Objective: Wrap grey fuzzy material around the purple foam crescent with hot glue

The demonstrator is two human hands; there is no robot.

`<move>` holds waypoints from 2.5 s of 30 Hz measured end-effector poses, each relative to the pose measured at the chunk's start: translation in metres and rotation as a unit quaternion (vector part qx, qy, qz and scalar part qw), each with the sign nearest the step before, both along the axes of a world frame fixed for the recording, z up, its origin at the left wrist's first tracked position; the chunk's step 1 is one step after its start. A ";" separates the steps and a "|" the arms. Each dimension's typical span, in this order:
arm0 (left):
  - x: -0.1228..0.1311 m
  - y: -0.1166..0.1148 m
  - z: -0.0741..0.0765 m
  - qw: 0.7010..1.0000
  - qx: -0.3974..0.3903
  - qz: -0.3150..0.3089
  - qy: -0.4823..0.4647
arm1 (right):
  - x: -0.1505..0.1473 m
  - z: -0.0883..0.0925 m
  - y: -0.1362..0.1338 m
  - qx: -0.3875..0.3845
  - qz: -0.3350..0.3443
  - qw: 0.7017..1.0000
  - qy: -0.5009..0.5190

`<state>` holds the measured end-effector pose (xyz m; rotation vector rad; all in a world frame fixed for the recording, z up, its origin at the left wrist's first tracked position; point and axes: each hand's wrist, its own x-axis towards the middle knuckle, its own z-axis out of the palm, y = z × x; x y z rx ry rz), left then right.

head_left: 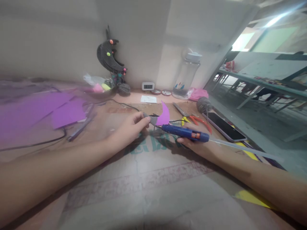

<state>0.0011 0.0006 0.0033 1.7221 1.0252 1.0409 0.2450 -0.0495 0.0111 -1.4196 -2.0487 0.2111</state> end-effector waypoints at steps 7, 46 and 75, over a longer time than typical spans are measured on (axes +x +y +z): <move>0.000 0.000 0.001 1.000 -0.009 0.002 0.009 | -0.002 0.003 -0.002 0.020 -0.003 1.000 -0.022; -0.002 -0.002 0.001 0.999 -0.032 -0.017 0.033 | -0.001 0.008 -0.002 -0.027 -0.039 0.999 0.006; -0.002 -0.004 -0.002 0.998 -0.003 -0.052 0.039 | 0.005 0.005 0.000 -0.009 -0.046 0.999 0.009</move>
